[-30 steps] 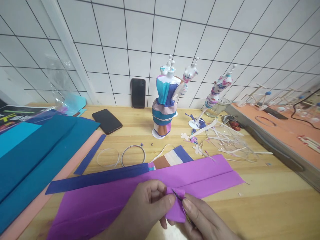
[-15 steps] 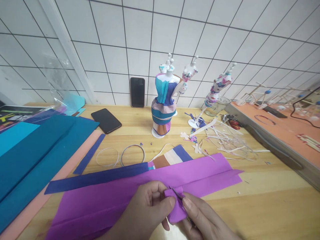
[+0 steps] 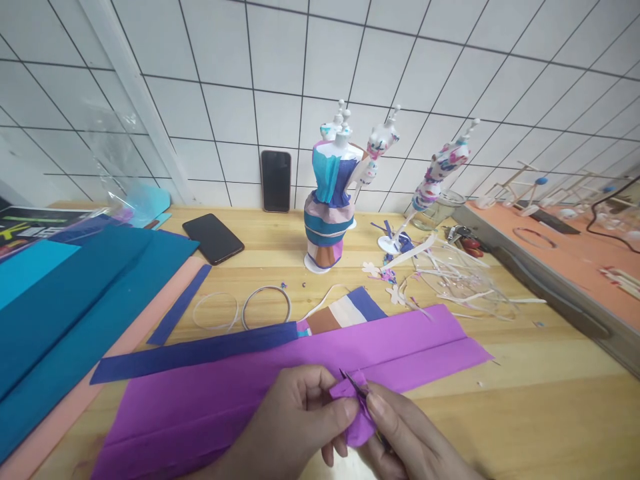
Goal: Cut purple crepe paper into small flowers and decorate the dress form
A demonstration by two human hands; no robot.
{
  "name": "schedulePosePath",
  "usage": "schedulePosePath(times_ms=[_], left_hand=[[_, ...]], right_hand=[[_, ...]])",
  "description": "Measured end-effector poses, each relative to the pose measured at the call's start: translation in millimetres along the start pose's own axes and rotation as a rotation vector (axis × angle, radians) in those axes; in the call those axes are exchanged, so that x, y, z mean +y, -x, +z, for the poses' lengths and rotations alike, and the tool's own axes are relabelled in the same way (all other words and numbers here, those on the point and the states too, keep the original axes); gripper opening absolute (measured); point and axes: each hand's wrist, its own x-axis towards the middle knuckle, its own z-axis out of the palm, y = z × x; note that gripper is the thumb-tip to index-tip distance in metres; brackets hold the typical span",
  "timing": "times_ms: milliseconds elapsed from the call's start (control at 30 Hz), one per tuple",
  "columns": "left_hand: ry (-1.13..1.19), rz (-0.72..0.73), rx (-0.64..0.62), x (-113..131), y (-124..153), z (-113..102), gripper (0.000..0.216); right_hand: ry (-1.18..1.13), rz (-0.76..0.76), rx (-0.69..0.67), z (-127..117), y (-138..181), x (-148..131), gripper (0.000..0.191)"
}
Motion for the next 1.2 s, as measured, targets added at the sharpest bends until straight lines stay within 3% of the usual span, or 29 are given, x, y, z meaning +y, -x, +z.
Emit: schedulePosePath(times_ms=[133, 467, 567, 733, 933, 1200], left_hand=[[0.02, 0.013, -0.031, -4.5, -1.0, -2.9, 0.029], [0.058, 0.012, -0.02, -4.2, -0.6, -5.5, 0.029], [0.053, -0.004, -0.026, -1.3, -1.0, -3.2, 0.032], [0.049, -0.02, -0.027, -1.8, -1.6, -1.2, 0.036], [0.055, -0.01, -0.028, -4.4, -2.1, -1.2, 0.038], [0.114, -0.019, -0.033, -10.8, -4.3, -2.0, 0.038]], right_hand=[[-0.058, 0.052, 0.015, 1.1, -2.8, -7.1, 0.037], [-0.311, 0.184, 0.062, 13.8, -6.7, -11.8, 0.054], [-0.286, 0.161, 0.026, 10.6, -8.1, -12.5, 0.059], [-0.255, 0.162, 0.0, 4.8, -8.0, -16.9, 0.046], [-0.218, 0.147, -0.007, 5.7, -7.8, -19.9, 0.049], [-0.083, 0.043, 0.035, 4.9, -4.3, -3.3, 0.043]])
